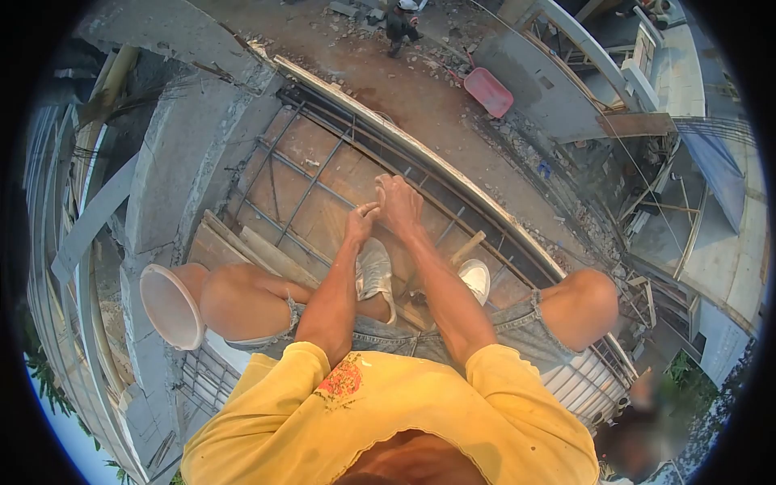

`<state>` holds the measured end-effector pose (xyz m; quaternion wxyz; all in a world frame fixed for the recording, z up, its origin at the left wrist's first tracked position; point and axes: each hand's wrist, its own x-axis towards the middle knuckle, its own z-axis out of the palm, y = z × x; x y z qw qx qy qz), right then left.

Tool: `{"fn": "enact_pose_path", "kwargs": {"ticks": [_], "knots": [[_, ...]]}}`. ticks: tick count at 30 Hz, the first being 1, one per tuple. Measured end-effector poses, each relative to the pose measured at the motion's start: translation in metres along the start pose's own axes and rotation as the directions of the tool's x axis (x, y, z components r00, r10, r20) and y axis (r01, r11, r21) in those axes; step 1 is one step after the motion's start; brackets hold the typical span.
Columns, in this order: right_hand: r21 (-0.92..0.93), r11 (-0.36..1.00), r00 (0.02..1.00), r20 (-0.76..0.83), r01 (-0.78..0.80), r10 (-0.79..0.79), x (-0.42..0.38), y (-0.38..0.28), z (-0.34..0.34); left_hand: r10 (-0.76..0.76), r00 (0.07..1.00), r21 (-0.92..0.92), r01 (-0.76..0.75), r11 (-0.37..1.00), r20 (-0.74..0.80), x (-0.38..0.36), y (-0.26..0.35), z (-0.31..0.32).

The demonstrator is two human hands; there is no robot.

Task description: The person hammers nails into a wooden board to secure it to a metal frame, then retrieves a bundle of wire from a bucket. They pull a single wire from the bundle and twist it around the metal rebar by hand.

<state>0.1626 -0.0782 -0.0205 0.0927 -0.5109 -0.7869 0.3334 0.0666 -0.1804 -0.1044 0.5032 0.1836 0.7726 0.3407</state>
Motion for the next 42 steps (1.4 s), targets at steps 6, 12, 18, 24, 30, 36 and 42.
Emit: {"fn": "enact_pose_path", "kwargs": {"ticks": [6, 12, 18, 24, 30, 36, 42], "knots": [[0.177, 0.928, 0.945, 0.057, -0.327, 0.322, -0.065, 0.049, 0.014, -0.12, 0.992, -0.335, 0.102, 0.937, -0.033, 0.011, -0.007, 0.002], [0.252, 0.886, 0.918, 0.196, -0.388, 0.346, -0.085, 0.044, 0.028, -0.17, 0.981, -0.404, 0.116, 0.907, -0.099, 0.015, -0.005, 0.008], [0.256, 0.887, 0.917, 0.215, -0.385, 0.336, -0.09, 0.058, 0.03, -0.071, 0.959, -0.247, 0.001, 0.969, -0.275, 0.011, -0.013, 0.021], [0.276, 0.863, 0.895, 0.272, -0.424, 0.353, -0.095, 0.056, 0.02, 0.288, 0.923, 0.564, -0.1, 0.82, -0.256, -0.011, 0.005, 0.032], [0.319, 0.848, 0.901, 0.249, -0.424, 0.356, -0.096, 0.066, 0.022, 0.157, 0.987, 0.691, -0.096, 0.717, -0.026, -0.008, 0.009, 0.016], [0.238, 0.86, 0.891, 0.169, -0.451, 0.42, -0.098, 0.064, 0.019, 0.017, 0.993, 0.795, -0.106, 0.598, 0.12, 0.022, 0.008, 0.011], [0.098, 0.91, 0.915, 0.045, -0.403, 0.401, -0.1, 0.085, 0.017, 0.071, 0.99, 0.814, -0.143, 0.564, 0.124, 0.019, 0.019, 0.016]]}}
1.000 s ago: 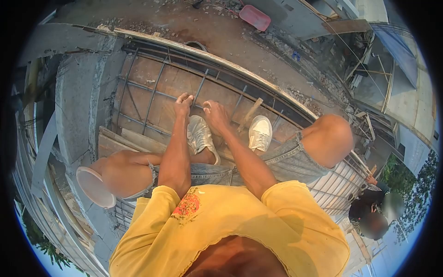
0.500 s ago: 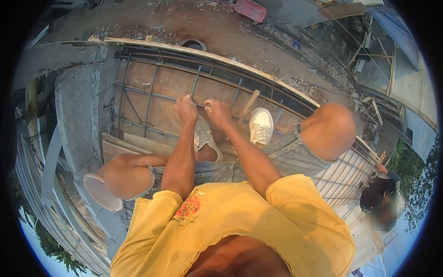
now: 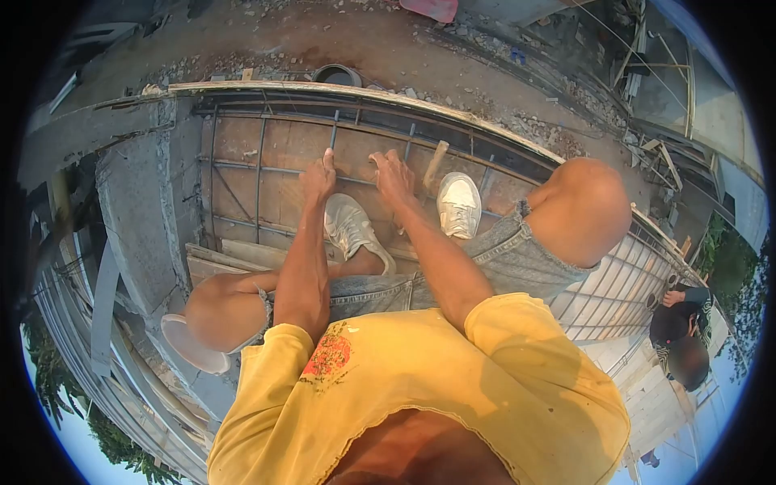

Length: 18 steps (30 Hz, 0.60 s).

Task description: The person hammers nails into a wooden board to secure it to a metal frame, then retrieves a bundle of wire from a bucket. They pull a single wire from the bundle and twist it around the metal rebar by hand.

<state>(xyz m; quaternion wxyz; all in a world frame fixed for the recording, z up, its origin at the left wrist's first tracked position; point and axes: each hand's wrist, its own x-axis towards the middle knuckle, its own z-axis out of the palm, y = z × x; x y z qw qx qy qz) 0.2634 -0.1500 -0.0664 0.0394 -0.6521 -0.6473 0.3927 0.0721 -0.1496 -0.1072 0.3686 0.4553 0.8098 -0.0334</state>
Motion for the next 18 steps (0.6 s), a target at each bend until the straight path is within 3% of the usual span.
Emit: {"fn": "enact_pose_path", "kwargs": {"ticks": [3, 6, 9, 15, 18], "knots": [[0.023, 1.0, 0.997, 0.076, 0.017, -0.018, 0.001, -0.004, 0.005, -0.032, 0.999, -0.092, 0.029, 0.995, -0.028, -0.007, 0.002, 0.0], [0.029, 1.0, 0.997, 0.08, 0.001, -0.004, -0.001, -0.002, 0.008, -0.086, 0.961, -0.509, -0.062, 0.858, -0.262, -0.01, -0.006, 0.023], [0.013, 1.0, 0.996, 0.084, -0.023, 0.022, 0.001, 0.003, 0.004, -0.128, 0.974, -0.529, 0.01, 0.848, -0.187, -0.01, 0.0, 0.019], [0.049, 0.998, 0.99, 0.137, -0.046, 0.039, 0.002, -0.005, -0.001, -0.131, 0.978, -0.316, 0.075, 0.946, -0.16, -0.02, 0.012, 0.004], [0.064, 0.997, 0.987, 0.153, -0.051, 0.041, -0.002, -0.005, -0.003, -0.047, 0.992, -0.212, 0.021, 0.977, -0.12, -0.009, 0.001, 0.007]]}}
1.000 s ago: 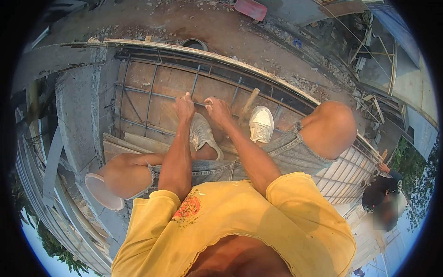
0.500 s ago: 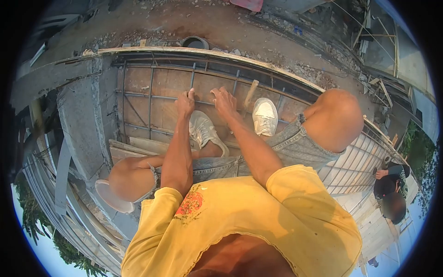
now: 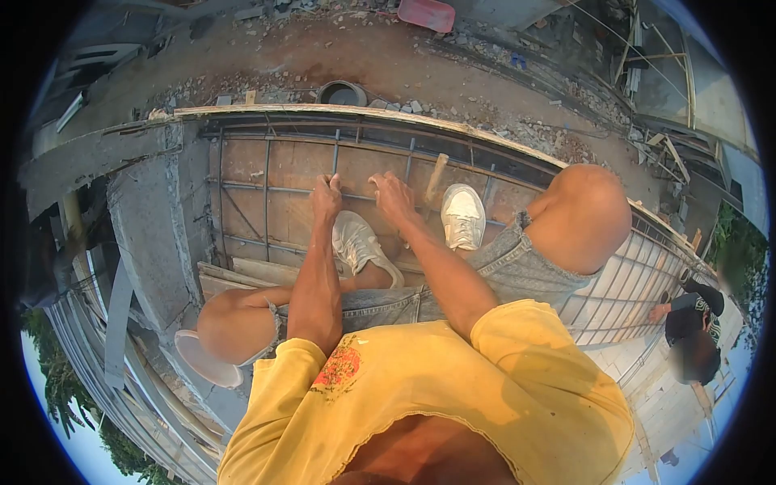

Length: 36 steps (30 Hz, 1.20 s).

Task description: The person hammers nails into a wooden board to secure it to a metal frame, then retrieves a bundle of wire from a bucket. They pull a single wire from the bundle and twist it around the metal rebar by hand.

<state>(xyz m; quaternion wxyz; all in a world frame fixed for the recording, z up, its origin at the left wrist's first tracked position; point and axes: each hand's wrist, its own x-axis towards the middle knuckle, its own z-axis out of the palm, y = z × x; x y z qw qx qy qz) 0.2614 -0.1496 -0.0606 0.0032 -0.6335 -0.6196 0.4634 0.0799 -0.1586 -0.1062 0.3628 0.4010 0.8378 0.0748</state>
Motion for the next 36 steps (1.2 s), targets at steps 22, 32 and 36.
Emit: {"fn": "enact_pose_path", "kwargs": {"ticks": [22, 32, 36], "knots": [[0.819, 0.369, 0.7, -0.054, 0.439, -0.712, -0.157, -0.101, -0.286, 0.209, 0.978, 0.098, -0.209, 0.973, 0.009, 0.008, -0.021, 0.008], [0.373, 0.903, 0.9, -0.434, 0.214, -0.034, -0.1, 0.13, -0.249, -0.023, 0.934, -0.237, 0.115, 0.965, 0.357, 0.018, 0.0, -0.009], [0.484, 0.835, 0.94, 0.068, 0.263, -0.335, -0.093, 0.12, -0.146, -0.033, 0.956, -0.129, 0.073, 0.989, 0.29, 0.022, -0.014, -0.002]]}}
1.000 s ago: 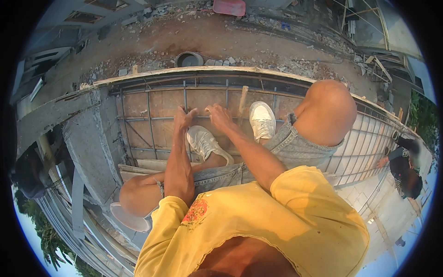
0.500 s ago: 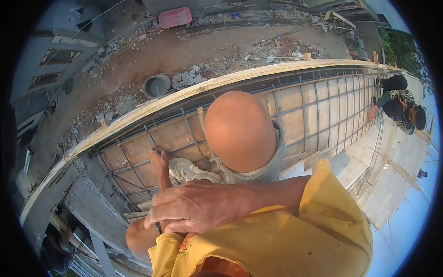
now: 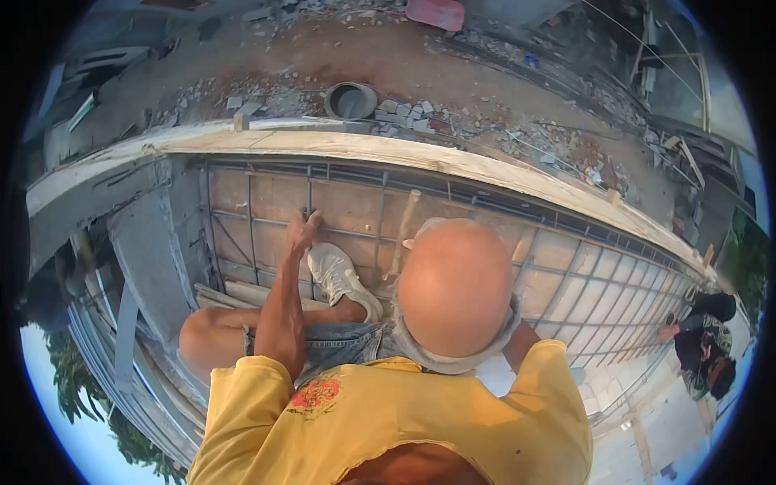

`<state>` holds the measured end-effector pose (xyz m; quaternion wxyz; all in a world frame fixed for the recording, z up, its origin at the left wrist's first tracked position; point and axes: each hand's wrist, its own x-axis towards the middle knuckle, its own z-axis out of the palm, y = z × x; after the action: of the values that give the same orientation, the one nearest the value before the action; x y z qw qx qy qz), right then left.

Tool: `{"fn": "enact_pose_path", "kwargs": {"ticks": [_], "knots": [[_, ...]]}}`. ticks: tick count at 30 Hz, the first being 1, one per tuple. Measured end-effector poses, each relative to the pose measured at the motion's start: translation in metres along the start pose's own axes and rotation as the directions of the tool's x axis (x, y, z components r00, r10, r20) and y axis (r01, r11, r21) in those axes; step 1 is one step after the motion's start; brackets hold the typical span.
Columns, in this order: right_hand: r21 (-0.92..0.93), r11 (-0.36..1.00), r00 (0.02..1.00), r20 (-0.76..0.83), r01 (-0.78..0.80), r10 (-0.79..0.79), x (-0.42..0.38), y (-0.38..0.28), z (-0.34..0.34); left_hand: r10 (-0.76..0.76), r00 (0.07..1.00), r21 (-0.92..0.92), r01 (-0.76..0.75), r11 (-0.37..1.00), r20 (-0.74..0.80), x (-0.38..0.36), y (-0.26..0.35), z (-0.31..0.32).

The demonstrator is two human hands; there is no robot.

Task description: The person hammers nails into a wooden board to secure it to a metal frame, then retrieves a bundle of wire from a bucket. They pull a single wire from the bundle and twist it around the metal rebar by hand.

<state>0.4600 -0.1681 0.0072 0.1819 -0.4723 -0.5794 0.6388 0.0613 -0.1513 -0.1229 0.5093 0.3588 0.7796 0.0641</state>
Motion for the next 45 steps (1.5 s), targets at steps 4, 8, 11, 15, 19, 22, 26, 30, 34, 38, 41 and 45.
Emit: {"fn": "enact_pose_path", "kwargs": {"ticks": [4, 8, 11, 15, 19, 22, 26, 30, 34, 38, 41, 45], "knots": [[-0.489, 0.486, 0.689, 0.548, 0.724, -0.474, 0.053, 0.036, 0.052, 0.083, 0.91, -0.056, -0.116, 0.992, -0.407, -0.039, 0.042, 0.0], [-0.531, 0.291, 0.605, 0.679, 0.796, -0.417, 0.084, 0.028, 0.057, 0.305, 0.757, -0.138, -0.46, 0.877, -0.578, -0.135, 0.149, -0.055], [-0.472, 0.366, 0.573, 0.781, 0.802, -0.249, 0.101, 0.037, 0.044, 0.734, 0.326, 0.379, -0.692, 0.615, -0.595, -0.241, 0.167, -0.121], [-0.508, 0.325, 0.565, 0.817, 0.798, -0.112, 0.099, 0.05, 0.039, 0.435, -0.098, 0.445, -0.196, 0.874, -0.895, -0.329, 0.063, -0.209], [-0.465, 0.307, 0.525, 0.839, 0.83, -0.147, 0.093, 0.043, 0.033, -0.277, -0.234, -0.273, -0.052, 0.961, -0.932, -0.409, -0.126, -0.259], [-0.51, 0.539, 0.654, 0.749, 0.67, -0.105, 0.1, 0.016, 0.022, -0.283, -0.145, -0.309, 0.22, 0.925, -0.948, -0.45, -0.219, -0.238], [-0.638, 0.741, 0.811, 0.536, 0.207, 0.235, 0.114, -0.098, -0.024, -0.102, 0.439, 0.098, 0.41, 0.907, -0.893, -0.43, -0.175, -0.214], [-0.515, 0.824, 0.918, 0.395, 0.238, -0.018, 0.152, -0.195, -0.06, -0.285, 0.534, 0.069, 0.548, 0.834, -0.796, -0.396, -0.166, -0.205], [-0.395, 0.901, 0.981, 0.135, 0.181, -0.138, 0.174, -0.256, -0.074, -0.135, 0.495, 0.167, 0.518, 0.839, -0.858, -0.398, -0.167, -0.205], [-0.042, 0.98, 0.98, -0.02, 0.195, -0.196, 0.194, -0.269, -0.059, -0.111, 0.263, 0.006, 0.408, 0.913, -0.959, -0.396, -0.172, -0.214], [-0.044, 0.997, 0.996, -0.063, 0.061, -0.064, 0.192, -0.275, -0.053, -0.184, 0.218, -0.124, 0.262, 0.957, -0.958, -0.406, -0.205, -0.253], [-0.116, 0.989, 0.988, -0.133, -0.096, 0.081, 0.189, -0.26, -0.053, -0.247, 0.384, -0.178, 0.207, 0.962, -0.889, -0.394, -0.249, -0.326]]}}
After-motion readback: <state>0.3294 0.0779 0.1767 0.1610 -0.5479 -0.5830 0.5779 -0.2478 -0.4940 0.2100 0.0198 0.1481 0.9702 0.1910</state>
